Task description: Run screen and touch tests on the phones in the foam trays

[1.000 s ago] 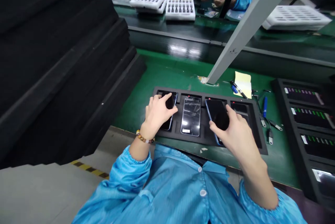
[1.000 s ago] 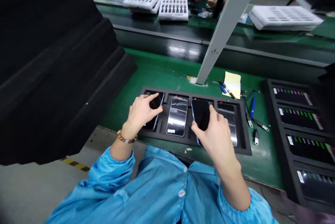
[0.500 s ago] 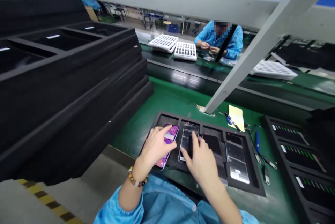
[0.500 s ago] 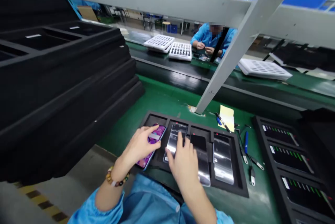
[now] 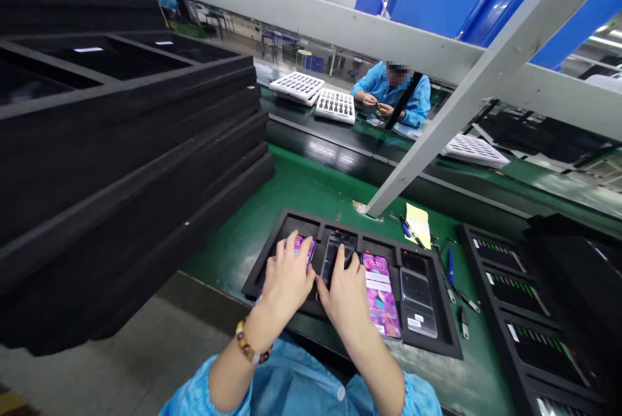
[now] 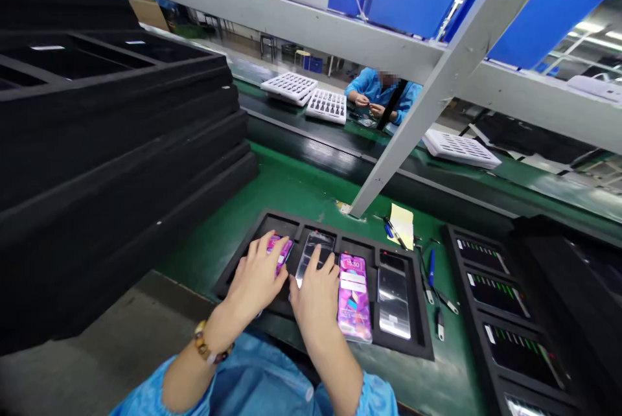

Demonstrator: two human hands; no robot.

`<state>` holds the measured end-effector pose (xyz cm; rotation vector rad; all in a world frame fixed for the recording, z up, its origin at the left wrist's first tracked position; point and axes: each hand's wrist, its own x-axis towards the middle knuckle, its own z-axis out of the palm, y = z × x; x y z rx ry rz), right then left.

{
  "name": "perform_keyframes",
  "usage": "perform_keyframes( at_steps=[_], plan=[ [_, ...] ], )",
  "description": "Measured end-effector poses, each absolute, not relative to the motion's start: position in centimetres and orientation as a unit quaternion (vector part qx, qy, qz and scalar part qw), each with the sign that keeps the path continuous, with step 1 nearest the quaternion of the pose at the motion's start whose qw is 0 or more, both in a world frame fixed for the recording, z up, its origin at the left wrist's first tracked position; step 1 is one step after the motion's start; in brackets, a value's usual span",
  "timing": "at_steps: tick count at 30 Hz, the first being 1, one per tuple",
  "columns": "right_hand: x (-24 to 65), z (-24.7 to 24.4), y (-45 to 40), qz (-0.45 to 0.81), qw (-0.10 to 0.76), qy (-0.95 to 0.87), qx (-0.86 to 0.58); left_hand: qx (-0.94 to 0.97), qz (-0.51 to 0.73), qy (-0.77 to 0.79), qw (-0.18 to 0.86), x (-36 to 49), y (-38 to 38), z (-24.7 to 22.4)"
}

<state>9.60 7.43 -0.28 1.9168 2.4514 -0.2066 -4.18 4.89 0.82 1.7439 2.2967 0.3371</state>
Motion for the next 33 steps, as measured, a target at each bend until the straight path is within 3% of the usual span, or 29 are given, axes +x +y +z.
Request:
perform_keyframes(
  at_steps=[12,23,33],
  plan=[
    [9.2,0.8,8.0,-0.099,-0.021,0.791,0.603,0.612,0.255,0.747,0.041,-5.6,3.4,-1.3],
    [10.2,4.2,6.7,-0.146,-0.047,0.807,0.57,0.591,0.339,0.731,0.041,-9.8,1.9,-3.4],
    [10.4,2.8,3.6,-0.063,0.019,0.81,0.583,0.597,0.333,0.725,0.08,-10.0,1.7,-3.7]
  ],
)
